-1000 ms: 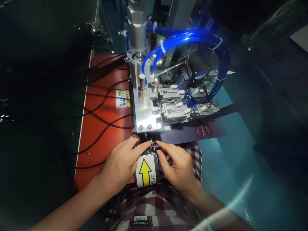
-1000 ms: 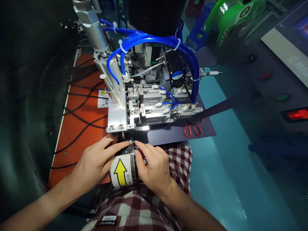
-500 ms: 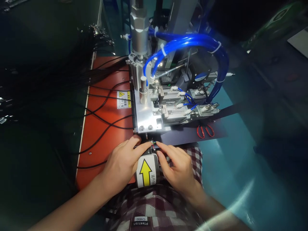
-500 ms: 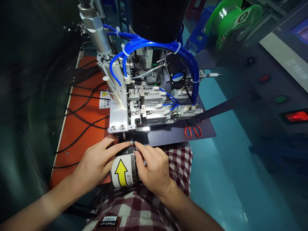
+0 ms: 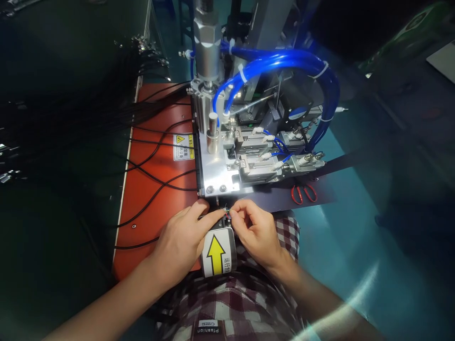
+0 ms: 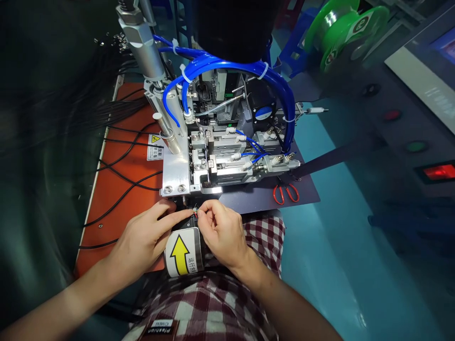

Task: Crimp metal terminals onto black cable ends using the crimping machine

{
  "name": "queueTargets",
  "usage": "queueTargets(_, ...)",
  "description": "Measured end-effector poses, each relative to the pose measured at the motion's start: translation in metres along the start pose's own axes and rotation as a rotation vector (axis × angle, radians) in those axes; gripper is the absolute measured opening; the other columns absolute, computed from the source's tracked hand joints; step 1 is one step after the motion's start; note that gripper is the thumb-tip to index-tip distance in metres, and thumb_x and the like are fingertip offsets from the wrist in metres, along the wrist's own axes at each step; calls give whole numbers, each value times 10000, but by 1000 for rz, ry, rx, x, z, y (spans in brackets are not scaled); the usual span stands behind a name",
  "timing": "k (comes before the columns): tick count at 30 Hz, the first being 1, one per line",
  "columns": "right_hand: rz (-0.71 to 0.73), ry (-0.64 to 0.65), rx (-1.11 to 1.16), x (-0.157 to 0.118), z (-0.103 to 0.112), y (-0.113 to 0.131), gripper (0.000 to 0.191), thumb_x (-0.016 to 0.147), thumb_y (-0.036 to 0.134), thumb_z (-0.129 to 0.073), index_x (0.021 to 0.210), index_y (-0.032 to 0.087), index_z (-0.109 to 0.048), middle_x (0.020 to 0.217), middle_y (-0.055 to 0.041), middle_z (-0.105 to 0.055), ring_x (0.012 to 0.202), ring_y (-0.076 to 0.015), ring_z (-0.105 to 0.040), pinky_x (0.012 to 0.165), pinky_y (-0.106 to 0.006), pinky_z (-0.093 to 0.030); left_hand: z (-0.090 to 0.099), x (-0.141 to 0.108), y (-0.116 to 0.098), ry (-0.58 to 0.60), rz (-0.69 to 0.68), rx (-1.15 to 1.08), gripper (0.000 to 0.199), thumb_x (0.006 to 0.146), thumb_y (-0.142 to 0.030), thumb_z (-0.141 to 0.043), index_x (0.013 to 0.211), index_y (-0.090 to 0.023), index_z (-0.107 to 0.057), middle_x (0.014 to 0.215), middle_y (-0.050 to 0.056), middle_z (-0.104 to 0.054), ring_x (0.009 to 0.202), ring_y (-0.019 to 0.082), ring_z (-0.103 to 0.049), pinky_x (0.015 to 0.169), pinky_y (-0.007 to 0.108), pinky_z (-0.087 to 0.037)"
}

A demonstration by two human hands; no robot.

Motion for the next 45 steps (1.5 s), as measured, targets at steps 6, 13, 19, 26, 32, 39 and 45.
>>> queueTargets(6, -34, 26, 36, 0, -1, -2, 96, 890, 225, -478, 809, 188, -513, 598, 37, -449, 527, -116, -434, 536, -238, -360, -1, 0, 0, -4, -8, 4, 330, 860, -114, -410, 1078, -143, -657, 830, 90, -574, 664, 189, -572, 535, 276, -491)
queueTargets(13, -98, 37, 70, 2, -2, -6, 111, 891, 242, -480, 792, 196, -501, 599, 45, -441, 537, -113, -435, 546, -239, -349, 1, 0, -1, -3, -9, 17, 333, 850, -105, -422, 1078, -141, -663, 812, 92, -572, 660, 194, -574, 531, 282, -495)
queueTargets(19, -166, 58, 133, 1, -4, -9, 113, 877, 244, -488, 777, 196, -511, 610, 42, -453, 547, -114, -424, 544, -243, -347, -2, -2, 0, 10, 0, 13, 336, 850, -106, -427, 1093, -144, -656, 842, 99, -579, 681, 202, -581, 543, 290, -501)
queueTargets(26, -500, 77, 530, -2, -11, -30, 192, 835, 357, -540, 778, 174, -538, 545, 56, -429, 447, -90, -372, 412, -215, -300, -2, -2, 1, 5, -10, -7, 331, 852, -102, -437, 1106, -141, -646, 858, 95, -575, 697, 197, -576, 570, 291, -502)
queueTargets(32, -455, 90, 643, 2, -18, -21, 228, 824, 379, -568, 739, 172, -525, 561, 49, -469, 463, -89, -419, 446, -220, -341, -2, -1, 3, 10, 23, -87, 291, 866, -102, -425, 1069, -128, -632, 885, 89, -596, 758, 201, -585, 630, 300, -505)
queueTargets(39, -547, 154, 788, 6, -22, -20, 258, 772, 373, -615, 670, 168, -498, 523, 69, -446, 428, -66, -356, 441, -216, -254, 2, -1, 1, 45, 49, 23, 322, 868, -100, -383, 1048, -176, -638, 867, 91, -581, 748, 218, -581, 603, 318, -495)
queueTargets(45, -532, 156, 785, 6, -22, -21, 274, 759, 397, -629, 682, 167, -503, 543, 63, -459, 449, -72, -372, 460, -219, -271, 1, -4, 6, 49, 210, -136, 250, 889, -128, -394, 1017, -163, -607, 882, 66, -555, 786, 181, -580, 665, 282, -484)
Point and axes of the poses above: each hand's wrist, its own x-axis towards the middle knuckle, its own z-axis out of the back of the hand, y = z × x, the point moved 4 cm from there along x, towards the middle knuckle
